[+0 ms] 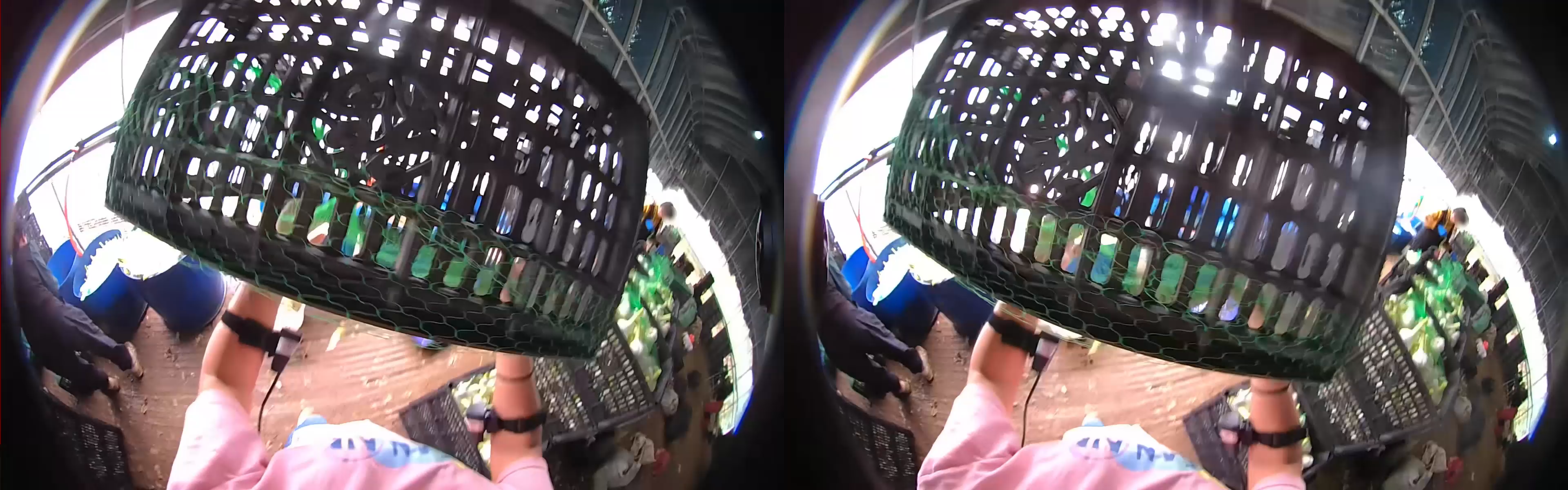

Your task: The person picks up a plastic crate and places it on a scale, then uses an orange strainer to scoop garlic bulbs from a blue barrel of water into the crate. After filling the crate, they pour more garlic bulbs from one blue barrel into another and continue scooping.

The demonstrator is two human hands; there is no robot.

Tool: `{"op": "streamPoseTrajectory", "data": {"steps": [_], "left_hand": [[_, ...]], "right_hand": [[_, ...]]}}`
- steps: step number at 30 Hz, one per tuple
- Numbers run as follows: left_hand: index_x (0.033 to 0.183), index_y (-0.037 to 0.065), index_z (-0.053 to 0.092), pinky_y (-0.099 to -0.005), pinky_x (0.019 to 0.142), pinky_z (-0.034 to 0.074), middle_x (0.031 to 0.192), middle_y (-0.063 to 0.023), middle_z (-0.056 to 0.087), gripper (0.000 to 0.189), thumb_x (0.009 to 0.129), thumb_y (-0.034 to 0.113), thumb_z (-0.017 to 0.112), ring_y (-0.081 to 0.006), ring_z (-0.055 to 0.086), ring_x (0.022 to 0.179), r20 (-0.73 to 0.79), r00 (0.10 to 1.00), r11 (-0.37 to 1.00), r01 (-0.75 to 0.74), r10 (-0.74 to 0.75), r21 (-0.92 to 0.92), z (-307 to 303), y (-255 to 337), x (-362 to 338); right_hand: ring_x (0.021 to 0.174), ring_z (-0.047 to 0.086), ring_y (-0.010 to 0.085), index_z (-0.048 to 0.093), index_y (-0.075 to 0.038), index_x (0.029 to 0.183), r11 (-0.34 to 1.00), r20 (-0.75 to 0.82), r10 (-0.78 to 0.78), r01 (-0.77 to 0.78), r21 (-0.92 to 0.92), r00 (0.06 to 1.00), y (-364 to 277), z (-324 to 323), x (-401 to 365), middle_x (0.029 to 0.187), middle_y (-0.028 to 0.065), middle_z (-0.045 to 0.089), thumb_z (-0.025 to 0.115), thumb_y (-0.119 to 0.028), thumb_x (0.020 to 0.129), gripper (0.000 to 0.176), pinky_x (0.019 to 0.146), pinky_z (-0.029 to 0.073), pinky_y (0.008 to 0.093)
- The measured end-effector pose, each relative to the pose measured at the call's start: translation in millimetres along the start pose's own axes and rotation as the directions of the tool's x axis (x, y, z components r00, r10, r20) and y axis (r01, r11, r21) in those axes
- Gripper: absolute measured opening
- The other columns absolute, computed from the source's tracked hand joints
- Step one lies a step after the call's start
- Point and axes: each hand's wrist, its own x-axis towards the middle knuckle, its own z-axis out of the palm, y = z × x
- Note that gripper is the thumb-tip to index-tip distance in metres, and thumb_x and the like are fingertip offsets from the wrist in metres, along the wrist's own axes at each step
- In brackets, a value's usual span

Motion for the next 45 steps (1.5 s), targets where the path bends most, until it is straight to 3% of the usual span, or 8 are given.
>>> {"op": "streamPoseTrajectory", "data": {"steps": [5, 7, 10, 17, 19, 32, 41, 45], "left_hand": [[0.096, 0.019, 0.059, -0.0342, 0.077, 0.035, 0.094, 0.0009, 0.063, 0.024, 0.087, 0.036, 0.046, -0.0147, 0.056, 0.085, -0.099, 0.995, 0.995, -0.001, 0.011, 0.095, -10, 7, 2], [0.098, 0.019, 0.056, -0.0332, 0.077, 0.034, 0.092, 0.0028, 0.062, 0.021, 0.085, 0.034, 0.051, -0.0120, 0.054, 0.085, -0.197, 0.967, 0.964, 0.200, -0.164, 0.176, -28, 9, -9], [0.098, 0.014, 0.054, -0.0313, 0.068, 0.044, 0.091, -0.0001, 0.062, 0.012, 0.087, 0.019, 0.051, -0.0119, 0.057, 0.083, -0.205, 0.943, 0.953, 0.286, -0.262, 0.101, -91, -11, -23], [0.111, 0.020, 0.053, -0.0247, 0.057, 0.040, 0.079, 0.0049, 0.051, 0.022, 0.089, 0.023, 0.053, -0.0077, 0.047, 0.065, -0.357, 0.815, 0.809, 0.548, -0.457, 0.214, -152, -37, -33], [0.107, 0.017, 0.053, -0.0244, 0.057, 0.040, 0.081, 0.0044, 0.053, 0.020, 0.089, 0.026, 0.055, -0.0083, 0.048, 0.066, -0.354, 0.773, 0.761, 0.614, -0.526, 0.209, -185, -59, -28], [0.108, 0.015, 0.056, -0.0288, 0.065, 0.042, 0.095, 0.0021, 0.059, 0.024, 0.088, 0.029, 0.059, -0.0109, 0.055, 0.081, -0.419, 0.630, 0.600, 0.769, -0.654, 0.221, -214, -131, 61], [0.104, 0.010, 0.056, -0.0221, 0.055, 0.042, 0.090, -0.0003, 0.058, 0.017, 0.088, 0.015, 0.054, -0.0080, 0.054, 0.070, -0.725, 0.486, 0.329, 0.872, -0.488, 0.363, -239, -238, 154], [0.106, 0.004, 0.056, -0.0214, 0.056, 0.045, 0.087, -0.0033, 0.058, 0.021, 0.085, 0.007, 0.055, -0.0095, 0.054, 0.067, -0.676, 0.487, 0.170, 0.860, -0.552, 0.481, -240, -300, 184]], "right_hand": [[0.084, 0.052, 0.0107, 0.059, 0.001, 0.100, 0.972, 0.129, 0.139, -0.160, 0.174, 0.982, -18, 36, -18, 0.094, 0.0011, 0.057, 0.059, -0.003, 0.084, 0.016, 0.079, 0.044, 0.0267], [0.087, 0.050, 0.0104, 0.059, 0.000, 0.100, 0.674, 0.236, 0.499, -0.545, 0.500, 0.834, -59, 43, -22, 0.095, -0.0003, 0.055, 0.061, -0.005, 0.082, 0.019, 0.080, 0.042, 0.0257], [0.079, 0.053, 0.0109, 0.058, 0.003, 0.096, 0.589, 0.244, 0.650, -0.680, 0.436, 0.719, -68, 60, -47, 0.090, 0.0021, 0.058, 0.058, -0.001, 0.078, 0.018, 0.072, 0.043, 0.0275], [0.059, 0.057, 0.0170, 0.062, 0.002, 0.078, -0.091, 0.553, 0.833, -0.980, 0.178, 0.023, -14, 122, -144, 0.071, 0.0069, 0.061, 0.061, -0.005, 0.069, 0.011, 0.055, 0.045, 0.0291], [0.048, 0.055, 0.0190, 0.061, 0.001, 0.070, -0.201, 0.455, 0.881, -0.972, 0.122, -0.125, -11, 134, -171, 0.065, 0.0090, 0.059, 0.063, -0.006, 0.069, 0.008, 0.042, 0.043, 0.0303], [0.060, 0.060, 0.0233, 0.058, 0.002, 0.072, -0.350, 0.223, 0.929, -0.897, 0.269, -0.295, 104, 131, -176, 0.070, 0.0089, 0.058, 0.060, 0.001, 0.069, 0.004, 0.054, 0.053, 0.0386], [0.050, 0.046, 0.0197, 0.048, -0.002, 0.086, -0.370, 0.031, 0.928, -0.906, 0.206, -0.372, 399, 206, -163, 0.067, 0.0089, 0.049, 0.064, -0.006, 0.058, 0.033, 0.038, 0.034, 0.0352], [0.085, 0.056, 0.0316, 0.054, 0.004, 0.098, -0.510, 0.148, 0.858, -0.849, 0.138, -0.491, 516, 265, -151, 0.094, 0.0163, 0.056, 0.059, -0.005, 0.065, 0.035, 0.073, 0.046, 0.0489]]}}
